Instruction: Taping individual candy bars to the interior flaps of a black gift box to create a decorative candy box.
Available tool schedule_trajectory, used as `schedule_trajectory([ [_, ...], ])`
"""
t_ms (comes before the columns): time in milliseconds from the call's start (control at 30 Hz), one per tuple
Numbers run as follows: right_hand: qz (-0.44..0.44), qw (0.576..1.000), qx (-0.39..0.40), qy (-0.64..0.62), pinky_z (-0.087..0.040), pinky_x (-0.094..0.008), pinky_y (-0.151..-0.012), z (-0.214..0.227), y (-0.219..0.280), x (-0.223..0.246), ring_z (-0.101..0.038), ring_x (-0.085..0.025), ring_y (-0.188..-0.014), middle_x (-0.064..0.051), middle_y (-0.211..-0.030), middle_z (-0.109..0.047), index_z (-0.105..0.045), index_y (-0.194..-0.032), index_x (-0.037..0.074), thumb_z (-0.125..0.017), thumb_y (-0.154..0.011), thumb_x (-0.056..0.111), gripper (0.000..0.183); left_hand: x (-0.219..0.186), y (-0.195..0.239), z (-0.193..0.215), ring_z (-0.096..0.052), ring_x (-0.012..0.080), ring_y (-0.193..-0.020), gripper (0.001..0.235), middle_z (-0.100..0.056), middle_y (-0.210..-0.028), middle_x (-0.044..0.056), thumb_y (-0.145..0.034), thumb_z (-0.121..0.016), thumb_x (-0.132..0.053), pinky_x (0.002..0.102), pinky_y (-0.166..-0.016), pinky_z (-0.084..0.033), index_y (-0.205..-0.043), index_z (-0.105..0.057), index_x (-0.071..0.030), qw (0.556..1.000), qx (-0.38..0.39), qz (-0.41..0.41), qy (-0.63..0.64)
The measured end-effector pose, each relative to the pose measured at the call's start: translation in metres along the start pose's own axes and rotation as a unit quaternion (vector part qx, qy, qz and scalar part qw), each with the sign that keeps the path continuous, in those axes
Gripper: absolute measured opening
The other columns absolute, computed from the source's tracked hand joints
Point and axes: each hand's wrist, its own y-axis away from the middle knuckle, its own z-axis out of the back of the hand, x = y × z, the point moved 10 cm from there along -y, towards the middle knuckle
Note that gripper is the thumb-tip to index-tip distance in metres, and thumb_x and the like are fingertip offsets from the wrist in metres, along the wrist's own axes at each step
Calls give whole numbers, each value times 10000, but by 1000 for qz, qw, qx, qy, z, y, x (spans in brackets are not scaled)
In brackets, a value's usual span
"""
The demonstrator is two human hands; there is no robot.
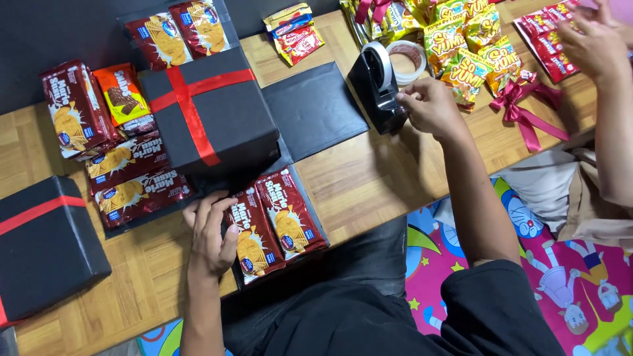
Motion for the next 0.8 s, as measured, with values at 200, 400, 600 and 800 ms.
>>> schedule_trajectory([
  [200,-44,999,-8,-16,-508,-345,-787,11,-5,14,-707,-219,-809,21,-742,-704,-788,-1027,251,-764,-880,332,170,1,1,1,-360,366,-1204,520,-509,-1388,98,-907,-421,-460,493,-1121,-220,-1320,-598,-198,1000,-6,1,-3],
  [400,-48,998,27,-35,-497,-300,-806,7,3,8,-690,-160,-794,6,-775,-737,-783,-1090,163,-731,-917,264,207,2,1,1,-365,361,-1199,512,-514,-1376,93,-912,-409,-464,506,-1103,-214,-1308,-604,-205,1000,-12,-3,-7],
  [600,-77,977,-24,-199,-575,-201,-567,11,24,7,-695,-97,-701,-60,-763,-707,-672,-1210,5,-748,-902,85,327,8,2,-2,-366,348,-1210,525,-512,-1381,85,-906,-408,-477,518,-1077,-205,-1307,-607,-203,1000,-12,3,-10],
  [800,-69,967,-28,-245,-592,-186,-693,13,42,3,-710,-112,-751,-97,-787,-687,-623,-1199,-15,-760,-931,73,313,6,2,-1,-364,353,-1223,521,-503,-1384,90,-902,-413,-473,533,-1062,-199,-1311,-594,-205,1000,-4,9,-8],
])
